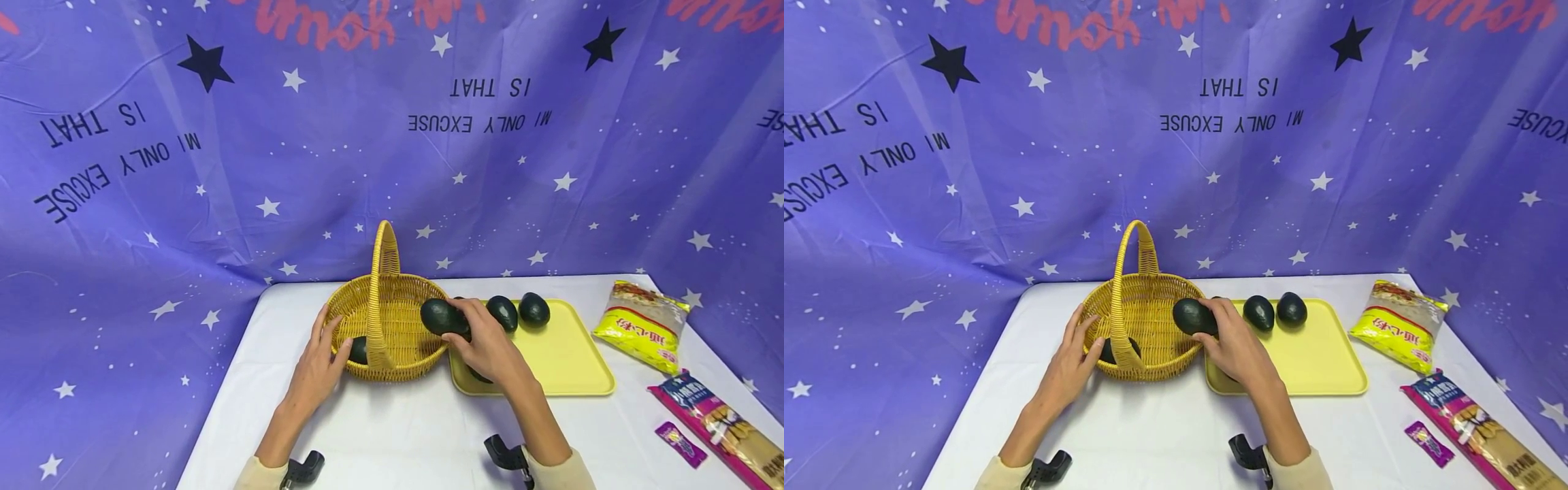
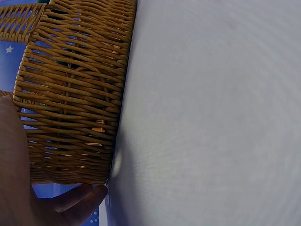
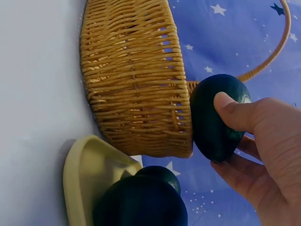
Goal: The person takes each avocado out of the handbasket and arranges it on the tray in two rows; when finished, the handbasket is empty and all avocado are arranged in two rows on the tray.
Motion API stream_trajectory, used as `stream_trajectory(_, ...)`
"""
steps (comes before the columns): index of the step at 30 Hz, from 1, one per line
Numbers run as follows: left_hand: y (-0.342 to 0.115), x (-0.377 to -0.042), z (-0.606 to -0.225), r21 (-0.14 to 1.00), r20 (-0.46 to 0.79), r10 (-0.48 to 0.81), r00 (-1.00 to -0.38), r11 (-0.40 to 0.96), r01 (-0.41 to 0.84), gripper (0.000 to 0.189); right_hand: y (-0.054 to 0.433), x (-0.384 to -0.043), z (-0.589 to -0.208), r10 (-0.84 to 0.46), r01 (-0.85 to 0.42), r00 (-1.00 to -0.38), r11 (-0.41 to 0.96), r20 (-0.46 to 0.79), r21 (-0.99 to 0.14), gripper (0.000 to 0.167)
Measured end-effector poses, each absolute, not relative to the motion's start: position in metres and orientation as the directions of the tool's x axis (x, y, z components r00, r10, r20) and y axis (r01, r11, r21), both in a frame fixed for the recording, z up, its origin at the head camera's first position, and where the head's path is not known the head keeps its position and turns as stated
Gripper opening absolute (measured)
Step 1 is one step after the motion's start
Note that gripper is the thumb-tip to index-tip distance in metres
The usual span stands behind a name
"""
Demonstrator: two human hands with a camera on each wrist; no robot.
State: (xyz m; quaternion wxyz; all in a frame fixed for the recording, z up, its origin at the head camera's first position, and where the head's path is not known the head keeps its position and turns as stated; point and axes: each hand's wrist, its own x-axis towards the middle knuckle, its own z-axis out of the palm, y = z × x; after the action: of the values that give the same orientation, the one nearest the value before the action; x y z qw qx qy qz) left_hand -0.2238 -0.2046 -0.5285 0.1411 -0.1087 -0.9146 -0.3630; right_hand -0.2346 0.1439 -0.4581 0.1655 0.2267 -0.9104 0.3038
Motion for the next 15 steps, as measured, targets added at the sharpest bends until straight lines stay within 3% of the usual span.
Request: stream_trajectory(15, -0.203, -0.223, -0.527, 0.619, 0.353, 0.096, -0.930, 0.721, 0.310, 0.062, 0.157, -0.231, -0.461, -0.278, -0.504, -0.836, 0.730, 0.474, -0.461, 0.068)
